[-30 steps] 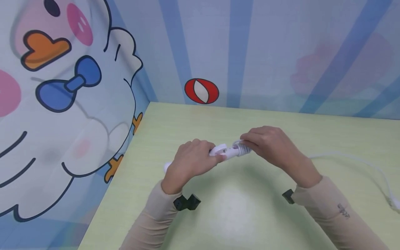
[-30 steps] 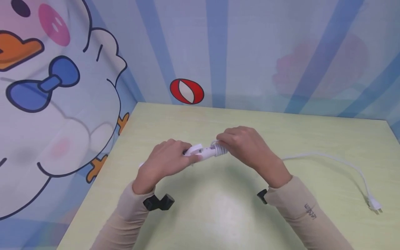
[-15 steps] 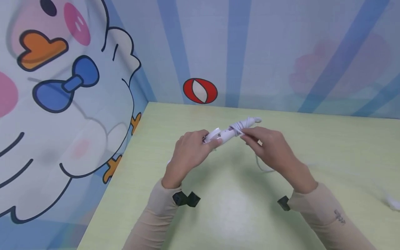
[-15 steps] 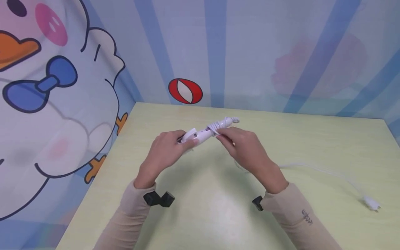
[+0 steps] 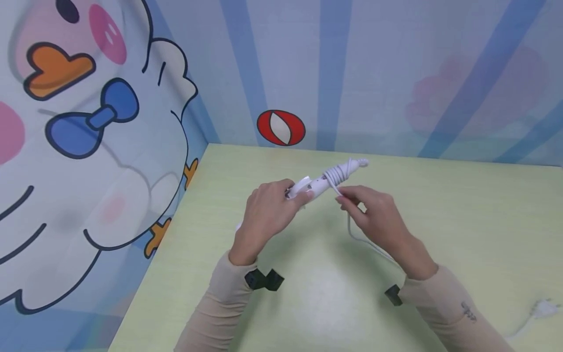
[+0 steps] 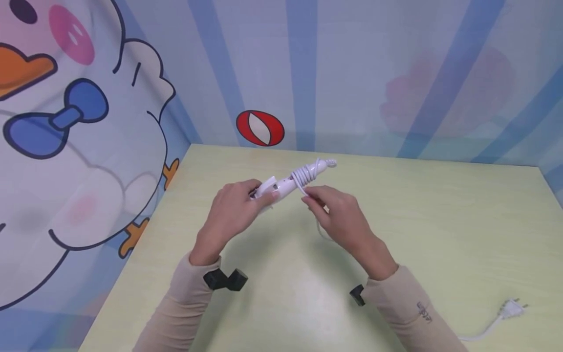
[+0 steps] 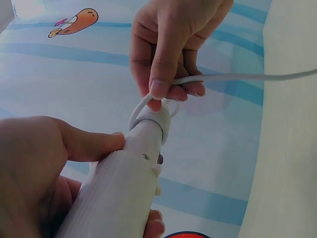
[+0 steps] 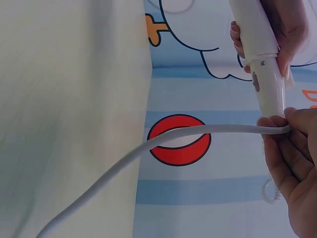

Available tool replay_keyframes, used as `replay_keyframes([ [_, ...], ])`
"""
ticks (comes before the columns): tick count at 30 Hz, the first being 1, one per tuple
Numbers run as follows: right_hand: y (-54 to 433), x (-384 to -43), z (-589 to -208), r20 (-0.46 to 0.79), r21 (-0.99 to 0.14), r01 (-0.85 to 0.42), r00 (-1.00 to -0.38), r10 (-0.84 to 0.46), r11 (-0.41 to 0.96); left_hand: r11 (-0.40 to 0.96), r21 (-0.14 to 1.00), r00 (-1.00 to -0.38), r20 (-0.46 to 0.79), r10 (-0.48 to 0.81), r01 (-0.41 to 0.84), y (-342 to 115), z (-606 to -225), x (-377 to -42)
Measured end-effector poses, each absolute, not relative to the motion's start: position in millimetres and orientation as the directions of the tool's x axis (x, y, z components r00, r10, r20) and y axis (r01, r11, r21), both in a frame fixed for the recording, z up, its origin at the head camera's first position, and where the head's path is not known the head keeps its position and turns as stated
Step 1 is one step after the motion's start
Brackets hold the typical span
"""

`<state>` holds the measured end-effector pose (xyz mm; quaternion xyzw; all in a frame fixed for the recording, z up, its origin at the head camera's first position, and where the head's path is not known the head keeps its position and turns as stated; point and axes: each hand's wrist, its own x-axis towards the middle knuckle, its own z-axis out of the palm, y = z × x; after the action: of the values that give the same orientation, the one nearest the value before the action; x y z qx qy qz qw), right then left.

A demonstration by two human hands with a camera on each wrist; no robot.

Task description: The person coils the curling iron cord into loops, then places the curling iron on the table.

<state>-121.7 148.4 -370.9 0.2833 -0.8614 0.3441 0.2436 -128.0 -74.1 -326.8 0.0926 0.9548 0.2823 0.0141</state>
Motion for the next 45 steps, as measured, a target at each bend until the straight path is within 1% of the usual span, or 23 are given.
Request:
replay_keyframes([
  [4, 149, -123, -375, 0.644, -0.455, -0.674, -0.7, -0.308, 0.582, 0.805, 0.573, -0.983, 0.006, 0.184, 0.154, -76, -324, -127],
  [8, 151, -124, -379, 0.639, -0.507, -0.672, -0.713, -0.288, 0.539, 0.77, 0.622, -0.981, -0.01, 0.192, 0.144, -78, -320, -125],
  [13, 153, -126, -385, 0.629, -0.584, -0.676, -0.727, -0.277, 0.45, 0.73, 0.664, -0.971, -0.029, 0.238, 0.159, -79, -317, -125],
  [18, 154, -128, -389, 0.62, -0.61, -0.681, -0.729, -0.291, 0.405, 0.683, 0.71, -0.957, -0.047, 0.286, 0.17, -81, -316, -124],
  [24, 158, -132, -392, 0.634, -0.572, -0.696, -0.711, -0.304, 0.434, 0.609, 0.764, -0.924, -0.042, 0.379, 0.215, -84, -315, -122],
  [30, 164, -138, -390, 0.695, -0.452, -0.727, -0.65, -0.307, 0.517, 0.568, 0.776, -0.885, -0.028, 0.465, 0.274, -86, -312, -119],
  [31, 165, -138, -388, 0.69, -0.446, -0.723, -0.653, -0.312, 0.527, 0.561, 0.777, -0.877, -0.026, 0.481, 0.285, -87, -311, -118],
  [33, 166, -137, -383, 0.662, -0.453, -0.699, -0.679, -0.316, 0.553, 0.548, 0.776, -0.856, -0.018, 0.516, 0.314, -88, -310, -118],
  [35, 167, -135, -378, 0.597, -0.487, -0.662, -0.729, -0.336, 0.57, 0.532, 0.775, -0.833, -0.014, 0.553, 0.34, -89, -309, -118],
  [37, 169, -133, -371, 0.499, -0.54, -0.621, -0.78, -0.378, 0.569, 0.521, 0.77, -0.811, -0.009, 0.585, 0.367, -89, -308, -118],
  [38, 169, -132, -369, 0.467, -0.537, -0.61, -0.79, -0.398, 0.582, 0.517, 0.765, -0.8, -0.005, 0.6, 0.383, -89, -307, -118],
  [39, 170, -131, -366, 0.448, -0.514, -0.616, -0.786, -0.426, 0.596, 0.513, 0.761, -0.788, -0.002, 0.615, 0.399, -90, -307, -118],
  [41, 170, -131, -363, 0.456, -0.475, -0.658, -0.752, -0.476, 0.585, 0.511, 0.746, -0.767, -0.001, 0.642, 0.427, -90, -306, -118],
  [45, 172, -133, -363, 0.571, -0.325, -0.758, -0.633, -0.522, 0.565, 0.512, 0.72, -0.731, -0.01, 0.683, 0.468, -91, -307, -119],
])
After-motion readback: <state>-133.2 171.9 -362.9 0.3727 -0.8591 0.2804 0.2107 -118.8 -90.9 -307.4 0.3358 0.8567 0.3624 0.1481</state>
